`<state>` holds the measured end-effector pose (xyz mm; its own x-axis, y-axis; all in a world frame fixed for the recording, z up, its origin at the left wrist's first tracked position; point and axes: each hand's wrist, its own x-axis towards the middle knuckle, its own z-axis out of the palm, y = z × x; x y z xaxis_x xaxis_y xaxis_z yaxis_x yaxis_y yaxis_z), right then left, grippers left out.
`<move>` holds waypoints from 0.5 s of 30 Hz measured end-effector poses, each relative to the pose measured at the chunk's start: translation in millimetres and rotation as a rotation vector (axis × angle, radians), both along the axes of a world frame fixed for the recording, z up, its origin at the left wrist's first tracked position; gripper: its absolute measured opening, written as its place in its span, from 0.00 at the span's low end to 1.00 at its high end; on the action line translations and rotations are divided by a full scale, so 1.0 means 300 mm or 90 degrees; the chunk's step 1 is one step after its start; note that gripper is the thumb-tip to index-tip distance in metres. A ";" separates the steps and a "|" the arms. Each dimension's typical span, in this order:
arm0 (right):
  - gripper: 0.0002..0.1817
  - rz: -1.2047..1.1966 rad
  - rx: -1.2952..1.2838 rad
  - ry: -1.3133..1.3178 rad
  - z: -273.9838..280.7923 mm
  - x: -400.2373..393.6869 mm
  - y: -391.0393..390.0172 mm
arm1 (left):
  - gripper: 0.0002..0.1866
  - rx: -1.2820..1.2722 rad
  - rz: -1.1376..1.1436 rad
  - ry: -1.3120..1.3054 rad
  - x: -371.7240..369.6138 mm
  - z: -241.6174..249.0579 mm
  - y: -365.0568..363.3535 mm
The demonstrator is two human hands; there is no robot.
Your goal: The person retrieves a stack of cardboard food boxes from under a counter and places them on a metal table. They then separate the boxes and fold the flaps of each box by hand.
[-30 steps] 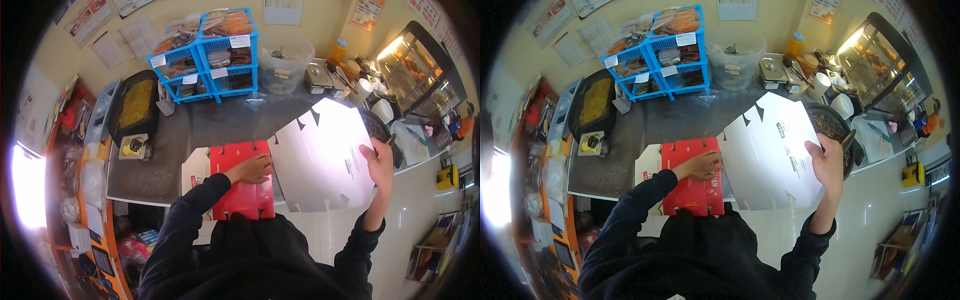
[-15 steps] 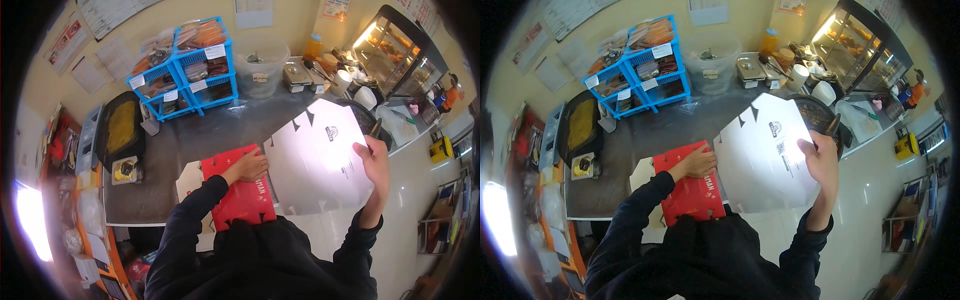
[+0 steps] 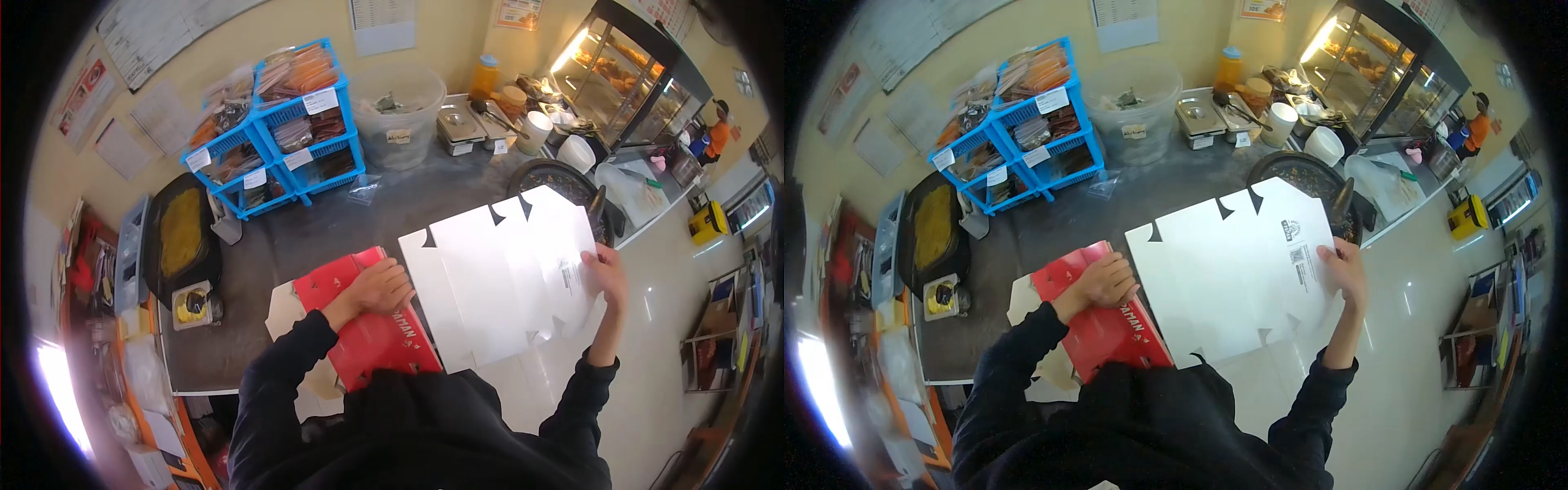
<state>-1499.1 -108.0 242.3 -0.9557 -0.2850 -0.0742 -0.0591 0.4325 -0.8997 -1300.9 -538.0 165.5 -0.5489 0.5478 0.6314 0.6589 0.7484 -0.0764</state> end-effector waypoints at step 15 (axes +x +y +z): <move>0.08 0.059 0.023 0.070 -0.222 -0.124 -0.124 | 0.05 -0.044 -0.020 0.128 0.158 0.125 0.017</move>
